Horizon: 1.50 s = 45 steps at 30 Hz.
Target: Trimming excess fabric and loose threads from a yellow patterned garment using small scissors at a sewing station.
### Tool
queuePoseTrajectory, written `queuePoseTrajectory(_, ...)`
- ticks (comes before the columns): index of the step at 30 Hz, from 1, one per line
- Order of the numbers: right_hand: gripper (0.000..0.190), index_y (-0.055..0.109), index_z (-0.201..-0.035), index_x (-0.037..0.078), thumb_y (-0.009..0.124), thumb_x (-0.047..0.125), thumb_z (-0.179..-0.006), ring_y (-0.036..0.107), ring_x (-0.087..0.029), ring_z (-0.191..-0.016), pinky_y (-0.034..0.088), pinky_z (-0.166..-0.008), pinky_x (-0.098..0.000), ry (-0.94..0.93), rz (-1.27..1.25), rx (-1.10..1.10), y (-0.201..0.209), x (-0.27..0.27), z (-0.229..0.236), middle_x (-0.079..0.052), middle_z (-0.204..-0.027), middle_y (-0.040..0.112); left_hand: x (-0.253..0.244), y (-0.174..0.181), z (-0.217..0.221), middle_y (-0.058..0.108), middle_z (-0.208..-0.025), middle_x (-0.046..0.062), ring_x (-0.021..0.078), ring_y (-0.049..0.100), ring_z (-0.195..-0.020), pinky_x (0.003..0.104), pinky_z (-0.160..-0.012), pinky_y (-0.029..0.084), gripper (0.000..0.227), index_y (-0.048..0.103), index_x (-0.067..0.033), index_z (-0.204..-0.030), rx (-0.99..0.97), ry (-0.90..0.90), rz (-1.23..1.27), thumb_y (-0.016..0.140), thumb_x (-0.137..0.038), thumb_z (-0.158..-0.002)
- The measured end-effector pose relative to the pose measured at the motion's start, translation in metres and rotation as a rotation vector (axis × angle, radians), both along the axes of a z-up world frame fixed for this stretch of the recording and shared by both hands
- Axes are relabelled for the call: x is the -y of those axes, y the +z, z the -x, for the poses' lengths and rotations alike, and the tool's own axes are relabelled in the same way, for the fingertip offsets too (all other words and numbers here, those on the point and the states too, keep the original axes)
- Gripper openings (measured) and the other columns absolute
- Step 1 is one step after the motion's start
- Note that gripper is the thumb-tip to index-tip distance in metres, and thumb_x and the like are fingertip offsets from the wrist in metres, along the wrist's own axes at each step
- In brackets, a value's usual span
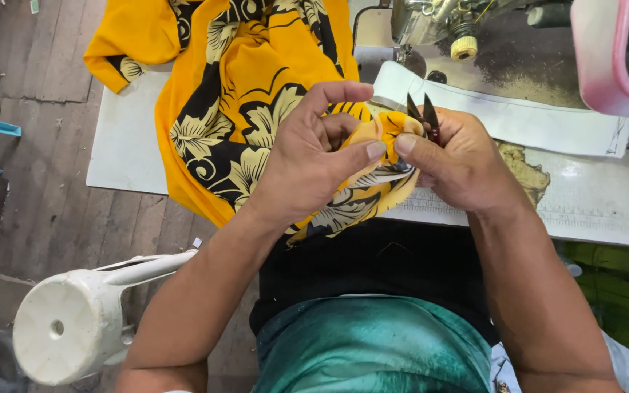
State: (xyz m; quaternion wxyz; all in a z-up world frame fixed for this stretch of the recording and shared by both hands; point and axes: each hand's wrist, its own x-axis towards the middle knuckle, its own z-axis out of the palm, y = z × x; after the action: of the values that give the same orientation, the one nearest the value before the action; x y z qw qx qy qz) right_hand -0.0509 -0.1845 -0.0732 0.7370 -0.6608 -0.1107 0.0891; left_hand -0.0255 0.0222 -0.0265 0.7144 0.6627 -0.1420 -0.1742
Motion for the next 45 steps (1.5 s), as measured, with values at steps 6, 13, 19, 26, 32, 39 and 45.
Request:
queuePoseTrajectory(6,0.028,0.061,-0.107,0.002,0.063,0.028,-0.096,0.07,-0.019,-0.071,0.062,-0.056,-0.0282,-0.087,0.125,-0.021,0.014,-0.003,0.005,-0.011,-0.085,0.069,0.003,-0.002,-0.002,0.071,-0.081,0.009,0.0143,0.071,-0.076,0.025,-0.073,0.063,0.046,0.057,-0.0067,-0.127,-0.207,0.005,0.104,0.076,-0.003,-0.085)
queuePoseTrajectory(13,0.069,0.055,-0.121,0.006,0.046,0.067,-0.09,0.032,-0.003,-0.054,0.028,-0.051,-0.0198,-0.351,0.071,-0.096,0.019,-0.001,0.024,-0.005,-0.098,0.055,0.009,0.003,-0.002,0.064,-0.066,0.0,0.0051,0.06,-0.061,0.017,-0.062,0.053,0.042,0.06,-0.0054,-0.121,-0.198,0.095,0.06,0.077,-0.004,-0.083)
queuePoseTrajectory(19,0.043,0.055,-0.087,0.009,0.037,0.039,-0.11,0.033,-0.016,-0.037,0.027,-0.035,-0.0292,-0.568,-0.132,-0.507,0.008,-0.005,0.063,-0.006,-0.052,0.041,0.021,-0.005,0.002,0.063,-0.062,-0.004,0.0025,0.053,-0.056,0.018,-0.058,0.047,0.036,0.064,-0.0093,-0.114,-0.108,0.115,-0.089,0.078,-0.01,-0.081)
queuePoseTrajectory(26,0.041,0.053,-0.107,0.004,0.052,0.045,-0.103,0.028,-0.011,-0.045,0.027,-0.04,-0.0236,0.077,-0.538,-0.308,-0.007,-0.004,0.054,-0.005,-0.063,0.039,0.023,0.001,0.006,0.071,-0.071,0.003,0.0046,0.058,-0.058,0.018,-0.053,0.047,0.038,0.061,-0.0062,-0.118,-0.054,0.068,-0.046,0.078,-0.004,-0.084)
queuePoseTrajectory(32,0.039,0.052,-0.108,0.003,0.049,0.042,-0.105,0.029,-0.01,-0.045,0.028,-0.04,-0.0239,0.093,-0.494,-0.262,-0.005,-0.005,0.052,-0.005,-0.064,0.041,0.02,-0.004,0.005,0.073,-0.074,0.004,0.0042,0.059,-0.062,0.018,-0.058,0.049,0.039,0.061,-0.0074,-0.119,-0.017,0.061,-0.023,0.078,-0.007,-0.084)
queuePoseTrajectory(39,0.038,0.052,-0.109,0.002,0.043,0.04,-0.107,0.03,-0.01,-0.044,0.029,-0.04,-0.0242,0.078,-0.485,-0.3,-0.009,-0.003,0.053,-0.006,-0.064,0.043,0.021,-0.006,0.005,0.075,-0.078,0.006,0.004,0.062,-0.064,0.017,-0.058,0.051,0.038,0.062,-0.0087,-0.117,-0.008,0.071,-0.01,0.08,-0.004,-0.084)
queuePoseTrajectory(45,0.038,0.052,-0.109,0.002,0.043,0.04,-0.107,0.03,-0.011,-0.045,0.029,-0.041,-0.0248,0.078,-0.441,-0.279,-0.011,-0.002,0.055,-0.006,-0.065,0.042,0.021,-0.005,0.005,0.076,-0.08,0.006,0.0043,0.064,-0.064,0.017,-0.058,0.053,0.038,0.062,-0.0091,-0.116,-0.001,0.069,-0.055,0.079,-0.005,-0.083)
